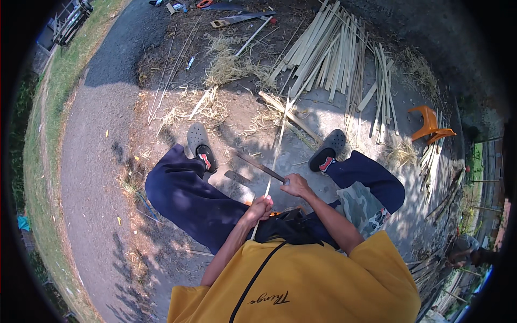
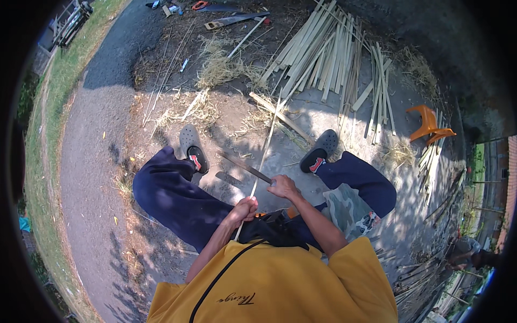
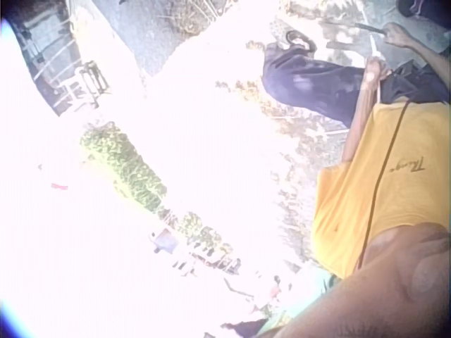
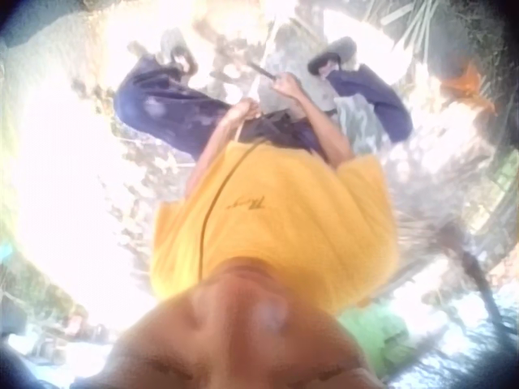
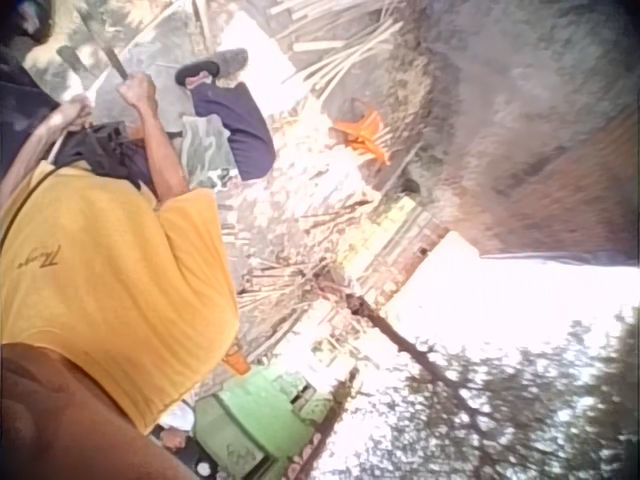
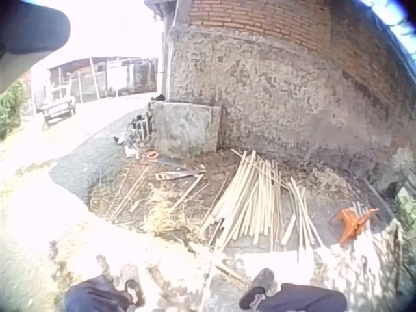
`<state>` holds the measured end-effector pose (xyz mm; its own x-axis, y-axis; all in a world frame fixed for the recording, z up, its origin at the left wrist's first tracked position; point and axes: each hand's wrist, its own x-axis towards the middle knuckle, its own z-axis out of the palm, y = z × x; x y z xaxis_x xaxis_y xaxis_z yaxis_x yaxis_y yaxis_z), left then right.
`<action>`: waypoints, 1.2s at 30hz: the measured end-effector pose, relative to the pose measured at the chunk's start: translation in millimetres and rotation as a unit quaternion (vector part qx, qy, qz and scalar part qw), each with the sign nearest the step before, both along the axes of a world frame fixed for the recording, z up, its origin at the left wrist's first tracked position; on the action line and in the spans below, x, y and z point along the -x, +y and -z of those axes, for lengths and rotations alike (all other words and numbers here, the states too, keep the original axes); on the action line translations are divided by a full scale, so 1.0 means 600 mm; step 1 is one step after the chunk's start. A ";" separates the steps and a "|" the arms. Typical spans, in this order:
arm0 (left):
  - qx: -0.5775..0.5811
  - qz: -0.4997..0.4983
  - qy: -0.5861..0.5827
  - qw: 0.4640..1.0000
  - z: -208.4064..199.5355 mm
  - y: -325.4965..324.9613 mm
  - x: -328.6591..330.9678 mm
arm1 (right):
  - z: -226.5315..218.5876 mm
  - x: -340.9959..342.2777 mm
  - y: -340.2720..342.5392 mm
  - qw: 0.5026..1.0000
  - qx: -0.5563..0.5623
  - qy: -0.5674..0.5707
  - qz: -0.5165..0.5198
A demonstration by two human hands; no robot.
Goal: The person scrapes a bamboo stick along its length using a knife, then picks up and handles thin bamboo sticks by hand.
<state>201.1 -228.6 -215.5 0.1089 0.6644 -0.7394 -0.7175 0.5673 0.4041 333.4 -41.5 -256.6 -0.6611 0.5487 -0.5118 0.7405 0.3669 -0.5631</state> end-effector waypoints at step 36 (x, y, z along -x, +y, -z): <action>-0.011 -0.017 -0.019 1.000 -0.015 0.005 0.010 | 0.011 0.026 0.030 0.999 -0.003 -0.029 -0.026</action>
